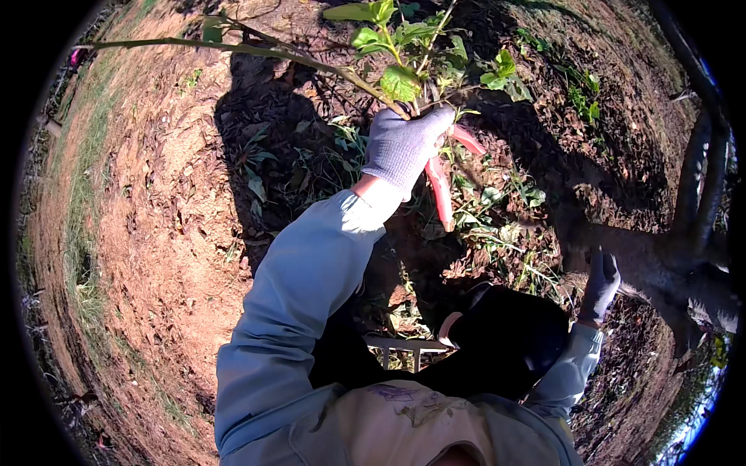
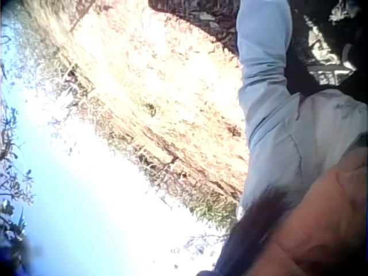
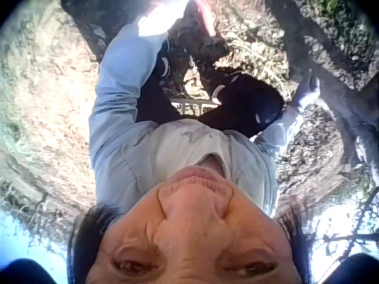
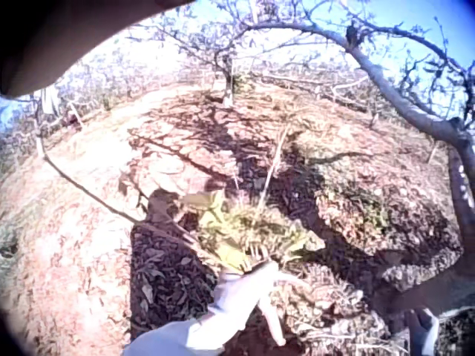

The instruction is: The person uses shears to cut branches from small plants near the base of a tree.

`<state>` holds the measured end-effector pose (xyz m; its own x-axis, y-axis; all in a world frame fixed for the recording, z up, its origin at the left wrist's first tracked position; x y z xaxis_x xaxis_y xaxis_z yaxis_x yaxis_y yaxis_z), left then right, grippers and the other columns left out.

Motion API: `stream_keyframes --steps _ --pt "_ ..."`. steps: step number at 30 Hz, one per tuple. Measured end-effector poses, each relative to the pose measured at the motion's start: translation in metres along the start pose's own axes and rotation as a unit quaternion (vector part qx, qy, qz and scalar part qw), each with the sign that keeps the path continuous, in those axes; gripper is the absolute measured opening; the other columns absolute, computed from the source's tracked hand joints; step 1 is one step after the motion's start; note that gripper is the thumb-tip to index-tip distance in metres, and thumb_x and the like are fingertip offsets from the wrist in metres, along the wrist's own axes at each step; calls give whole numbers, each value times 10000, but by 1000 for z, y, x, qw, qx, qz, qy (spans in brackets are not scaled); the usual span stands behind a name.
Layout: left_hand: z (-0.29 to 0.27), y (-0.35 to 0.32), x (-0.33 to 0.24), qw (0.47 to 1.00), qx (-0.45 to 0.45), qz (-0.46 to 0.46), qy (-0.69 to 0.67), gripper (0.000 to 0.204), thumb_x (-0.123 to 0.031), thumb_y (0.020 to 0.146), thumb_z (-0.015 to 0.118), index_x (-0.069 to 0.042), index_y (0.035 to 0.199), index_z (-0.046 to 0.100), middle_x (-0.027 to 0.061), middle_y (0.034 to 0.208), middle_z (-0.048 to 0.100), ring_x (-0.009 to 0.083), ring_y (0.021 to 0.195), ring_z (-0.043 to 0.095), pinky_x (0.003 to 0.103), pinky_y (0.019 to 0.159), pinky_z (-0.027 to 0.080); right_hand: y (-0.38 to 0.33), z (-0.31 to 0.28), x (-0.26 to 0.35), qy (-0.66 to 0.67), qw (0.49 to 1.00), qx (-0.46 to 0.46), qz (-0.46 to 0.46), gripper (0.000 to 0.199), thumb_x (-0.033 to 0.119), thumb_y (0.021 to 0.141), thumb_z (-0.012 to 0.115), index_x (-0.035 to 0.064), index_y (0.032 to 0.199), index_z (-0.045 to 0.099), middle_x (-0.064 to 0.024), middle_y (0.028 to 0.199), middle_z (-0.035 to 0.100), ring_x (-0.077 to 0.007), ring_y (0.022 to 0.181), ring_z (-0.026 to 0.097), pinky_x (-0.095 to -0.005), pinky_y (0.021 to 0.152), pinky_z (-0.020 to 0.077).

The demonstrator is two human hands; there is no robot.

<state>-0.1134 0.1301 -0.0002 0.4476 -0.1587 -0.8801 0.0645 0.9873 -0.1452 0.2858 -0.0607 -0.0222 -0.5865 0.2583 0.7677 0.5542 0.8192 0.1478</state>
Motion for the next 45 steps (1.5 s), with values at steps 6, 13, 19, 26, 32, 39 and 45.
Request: stream_keyframes --steps 6,13,19,26,32,39,45 --pt "-48 2 -21 993 -105 19 49 148 -125 818 742 -17 899 681 51 793 670 138 680 638 260 622 508 -180 8 -142 -371 850 261 269 319 337 805 694 61 963 666 -149 854 694 -334 793 657 -413 708 499" --pt "-91 6 -40 967 -34 103 229 303 -43 967 486 -10 1247 597 134 1224 604 196 1090 601 320 947 489 -195 69 -160 -347 831 314 300 330 342 798 697 64 973 662 -149 857 694 -335 804 659 -417 718 501" --pt "-45 15 -31 973 -180 -20 145 388 -135 912 577 98 1220 536 119 971 629 168 820 589 282 708 504 -164 112 -175 -334 835 290 327 340 346 792 700 66 980 660 -149 860 694 -336 813 661 -421 726 503" --pt "-19 46 -5 975 -175 -120 63 300 -51 896 593 56 1176 576 126 1066 639 173 891 634 288 793 515 -156 112 -166 -359 799 301 377 352 351 784 704 69 990 657 -149 863 694 -337 823 663 -426 736 505" --pt "-18 55 12 949 -206 -234 -39 235 -58 908 600 48 1117 613 121 1023 655 167 887 628 283 746 510 -166 70 -133 -365 777 315 405 363 355 778 707 71 998 654 -149 866 693 -338 832 664 -429 745 507" --pt "-28 26 26 935 -148 -323 -24 277 35 908 556 -2 1171 635 138 1114 654 204 979 633 322 864 501 -199 9 -54 -380 726 339 462 376 360 771 711 74 1007 651 -149 869 693 -339 843 666 -434 755 509" --pt "-49 2 54 941 -176 -225 182 219 -63 928 600 17 1132 620 74 956 656 69 705 541 199 590 436 -219 -43 34 -405 670 350 514 388 365 765 714 76 1015 648 -149 872 693 -340 852 668 -438 764 511"
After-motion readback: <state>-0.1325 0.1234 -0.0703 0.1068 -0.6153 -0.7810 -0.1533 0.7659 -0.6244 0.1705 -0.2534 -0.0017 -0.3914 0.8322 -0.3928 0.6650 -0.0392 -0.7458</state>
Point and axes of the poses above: each hand's wrist, its own y-axis towards the middle knuckle, its own z-axis out of the palm, x = y × z, the point moved 3 cm from there along y, towards the middle knuckle
